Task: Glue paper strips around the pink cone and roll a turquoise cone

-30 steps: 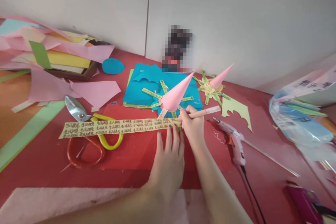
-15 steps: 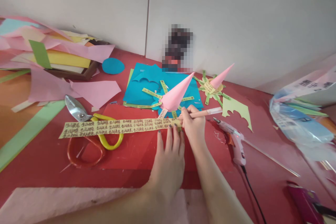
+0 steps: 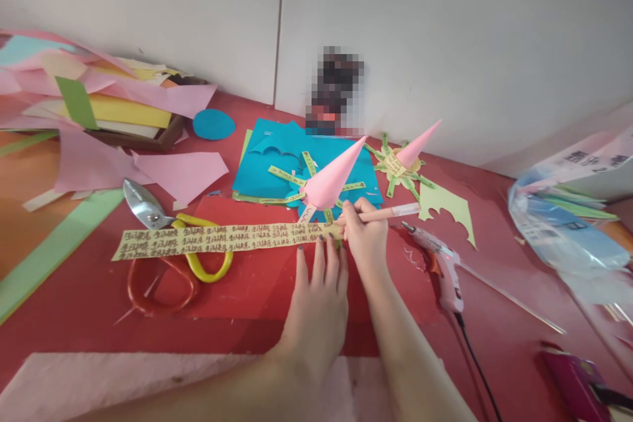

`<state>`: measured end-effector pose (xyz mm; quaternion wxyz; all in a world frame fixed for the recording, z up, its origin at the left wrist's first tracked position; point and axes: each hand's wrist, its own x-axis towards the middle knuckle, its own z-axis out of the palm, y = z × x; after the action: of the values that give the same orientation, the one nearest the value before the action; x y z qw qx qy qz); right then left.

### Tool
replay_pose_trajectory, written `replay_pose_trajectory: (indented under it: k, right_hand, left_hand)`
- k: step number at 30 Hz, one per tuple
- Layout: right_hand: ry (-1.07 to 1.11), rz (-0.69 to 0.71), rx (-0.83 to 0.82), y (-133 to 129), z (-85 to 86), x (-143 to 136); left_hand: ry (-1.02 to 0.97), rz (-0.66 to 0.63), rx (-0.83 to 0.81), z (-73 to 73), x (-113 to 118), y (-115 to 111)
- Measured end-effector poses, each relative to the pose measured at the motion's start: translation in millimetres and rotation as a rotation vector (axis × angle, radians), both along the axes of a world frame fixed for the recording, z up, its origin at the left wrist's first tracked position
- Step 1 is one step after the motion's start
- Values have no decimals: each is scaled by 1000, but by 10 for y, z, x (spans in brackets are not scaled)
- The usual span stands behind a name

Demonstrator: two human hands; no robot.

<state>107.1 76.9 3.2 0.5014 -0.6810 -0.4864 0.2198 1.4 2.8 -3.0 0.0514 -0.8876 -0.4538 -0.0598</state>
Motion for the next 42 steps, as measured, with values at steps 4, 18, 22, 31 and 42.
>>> replay_pose_trajectory:
  k: [4, 18, 22, 31, 42]
  right_hand:
    - [-9, -1, -14, -2, 9, -11]
    - [-18, -29, 1, -9, 18, -7]
    - [4, -48, -19, -11, 32, -15]
    - [-44, -77, -13, -8, 7, -10]
    - [-40, -69, -15, -5, 4, 1]
  left_hand:
    - [10, 4, -3, 1, -2, 3]
    - [13, 1, -18, 30, -3, 5]
    - [6, 0, -19, 26, 0, 6]
    - [9, 5, -18, 26, -2, 8]
    - [3, -2, -26, 20, -2, 9]
